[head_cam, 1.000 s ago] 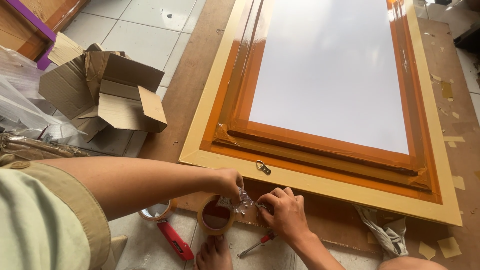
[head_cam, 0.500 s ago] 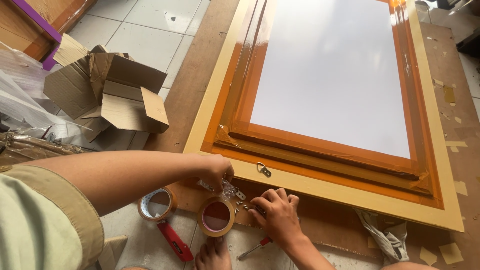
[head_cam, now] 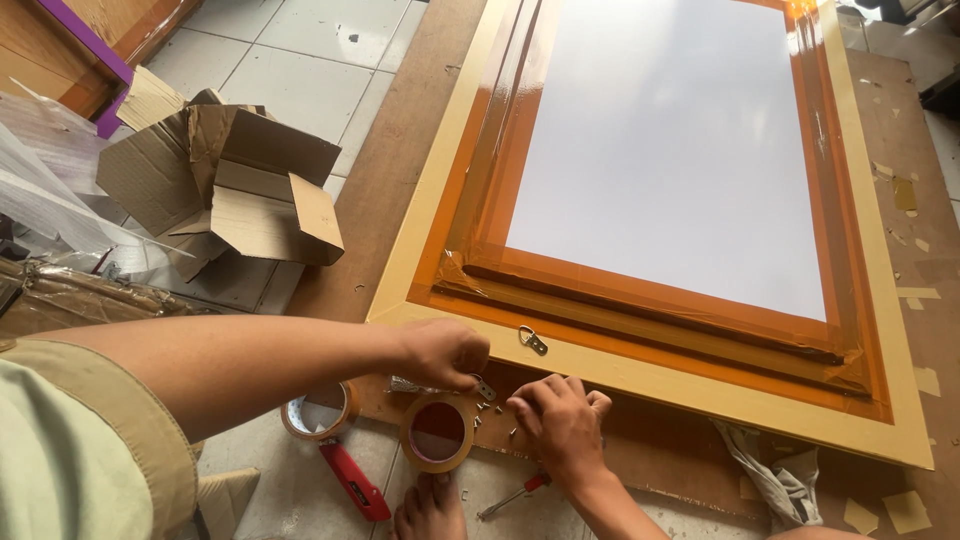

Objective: Attaching a metal hanging loop to the back of a picture frame using a manual screwdriver and screws.

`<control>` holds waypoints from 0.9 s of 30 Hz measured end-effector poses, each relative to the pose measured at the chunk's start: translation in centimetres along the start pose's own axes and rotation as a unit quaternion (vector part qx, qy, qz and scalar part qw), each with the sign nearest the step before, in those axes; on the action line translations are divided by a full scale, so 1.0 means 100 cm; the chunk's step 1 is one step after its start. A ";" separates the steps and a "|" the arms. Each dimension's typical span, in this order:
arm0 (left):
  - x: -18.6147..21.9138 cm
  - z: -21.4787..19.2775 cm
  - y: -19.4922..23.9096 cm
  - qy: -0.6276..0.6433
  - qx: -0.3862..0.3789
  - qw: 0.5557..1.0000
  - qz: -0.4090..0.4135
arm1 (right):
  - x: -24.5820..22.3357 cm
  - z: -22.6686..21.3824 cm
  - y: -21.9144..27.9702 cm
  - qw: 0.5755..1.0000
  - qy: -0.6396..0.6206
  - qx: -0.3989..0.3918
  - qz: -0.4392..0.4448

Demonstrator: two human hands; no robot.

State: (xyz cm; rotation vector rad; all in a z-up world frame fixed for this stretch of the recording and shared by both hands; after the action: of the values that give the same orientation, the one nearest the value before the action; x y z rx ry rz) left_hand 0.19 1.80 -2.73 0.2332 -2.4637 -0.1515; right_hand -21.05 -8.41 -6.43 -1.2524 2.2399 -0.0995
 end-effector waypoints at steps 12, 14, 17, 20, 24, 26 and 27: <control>0.044 0.017 -0.052 0.450 0.009 0.822 -0.349 | 0.011 -0.057 -0.017 0.987 -0.089 0.135 -0.018; 0.056 -0.015 -0.061 0.366 0.017 0.884 -0.290 | 0.018 -0.061 -0.013 0.991 -0.100 0.085 -0.025; 0.062 -0.040 -0.076 0.268 0.035 0.938 -0.218 | 0.010 -0.066 -0.009 0.987 -0.057 -0.108 -0.106; 0.064 -0.053 -0.082 0.237 0.058 0.948 -0.205 | 0.020 -0.048 0.015 0.942 0.038 -0.263 -0.203; 0.064 -0.069 -0.083 0.234 0.090 0.952 -0.176 | 0.039 -0.037 0.023 0.932 0.052 -0.287 -0.216; 0.058 -0.074 -0.080 0.308 0.119 0.920 -0.210 | 0.041 -0.056 0.010 0.942 0.009 -0.321 -0.100; 0.053 -0.078 -0.078 0.378 0.148 0.881 -0.242 | 0.044 -0.064 0.004 0.936 -0.035 -0.350 0.017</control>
State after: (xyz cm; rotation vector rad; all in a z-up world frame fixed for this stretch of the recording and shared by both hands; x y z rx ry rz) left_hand 1.94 -7.28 5.20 0.8667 -1.5953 0.0986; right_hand -26.35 -13.00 -3.12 -1.5226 2.3058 0.8113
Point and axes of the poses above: each hand's wrist, its own y-axis away from the middle knuckle, its own z-axis out of the palm, x = y × z, the point moved 5 cm from there along -y, towards the middle knuckle, and after that the axes turned 15 degrees about x, right-handed, at the moved point
